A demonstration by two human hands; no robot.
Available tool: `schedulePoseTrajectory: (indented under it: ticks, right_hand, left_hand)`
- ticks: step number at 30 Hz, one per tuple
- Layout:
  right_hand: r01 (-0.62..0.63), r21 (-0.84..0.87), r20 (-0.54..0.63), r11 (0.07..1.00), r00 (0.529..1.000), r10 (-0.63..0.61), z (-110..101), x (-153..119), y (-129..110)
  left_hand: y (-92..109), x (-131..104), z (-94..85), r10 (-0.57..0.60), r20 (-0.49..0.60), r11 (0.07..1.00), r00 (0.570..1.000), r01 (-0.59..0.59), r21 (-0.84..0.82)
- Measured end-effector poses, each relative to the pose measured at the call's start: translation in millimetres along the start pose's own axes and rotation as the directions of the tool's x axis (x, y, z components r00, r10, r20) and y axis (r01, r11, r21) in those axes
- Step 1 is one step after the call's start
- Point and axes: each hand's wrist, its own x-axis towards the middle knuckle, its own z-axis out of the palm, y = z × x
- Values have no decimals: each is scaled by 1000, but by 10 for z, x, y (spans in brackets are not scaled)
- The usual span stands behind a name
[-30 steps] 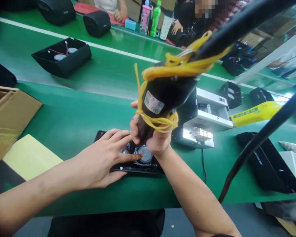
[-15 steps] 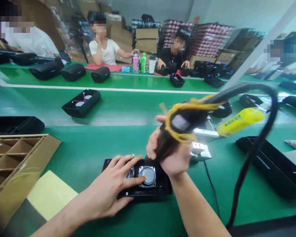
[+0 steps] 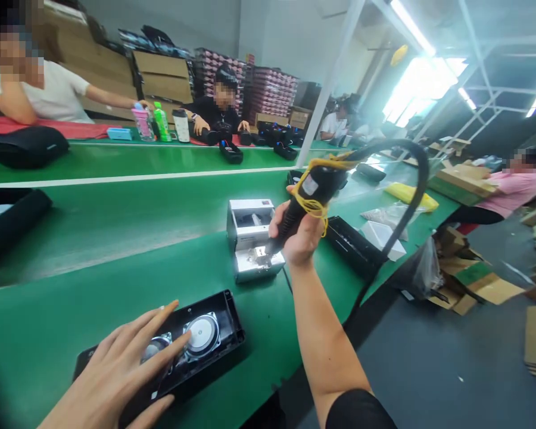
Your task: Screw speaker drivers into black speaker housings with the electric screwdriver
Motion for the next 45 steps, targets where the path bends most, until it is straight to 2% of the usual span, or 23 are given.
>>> schedulePoseTrajectory:
  ticks: [3,6,11,18,23,26,30,33,37,42,45]
  right_hand:
    - [-13,3,13,1000,1000,13,-65,-40,81]
    - [-22,-38,15,999,1000,23,-108,-69,113]
    - [-41,-52,11,998,999,42,-114,-123,69]
    - [-82,7,36,997,996,82,-28,-207,-177]
    - [-120,124,14,985,993,119,244,-211,-477]
    - [-208,231,117,950,976,185,485,-222,-650]
    - [-385,315,273,867,912,306,842,-303,-772]
    - [-430,333,364,839,879,307,1095,-434,-671]
    - [-422,399,432,814,870,239,1308,-654,-337]
    - [-472,284,427,834,842,331,1369,-847,-65]
    - [-500,324,474,803,820,320,1360,-903,-5]
  left_hand:
    - [-73,-87,-8,-101,-63,993,993,97,-64]
    - [-209,-213,-21,-171,-74,983,982,165,-85]
    - [-362,-367,-21,-277,-29,958,960,274,-88]
    - [-317,-370,29,-330,86,943,940,333,-14]
    - [-258,-240,-101,-346,141,935,928,354,-32]
    - [-203,-158,-196,-381,223,915,897,400,-45]
    - [-156,-124,-232,-421,277,886,864,457,-80]
    - [-145,-125,-230,-427,282,876,859,470,-107]
    - [-153,-115,-231,-393,266,892,880,435,-124]
    - [-168,-102,-234,-368,257,904,894,409,-126]
    - [-165,-97,-238,-370,257,904,893,409,-121]
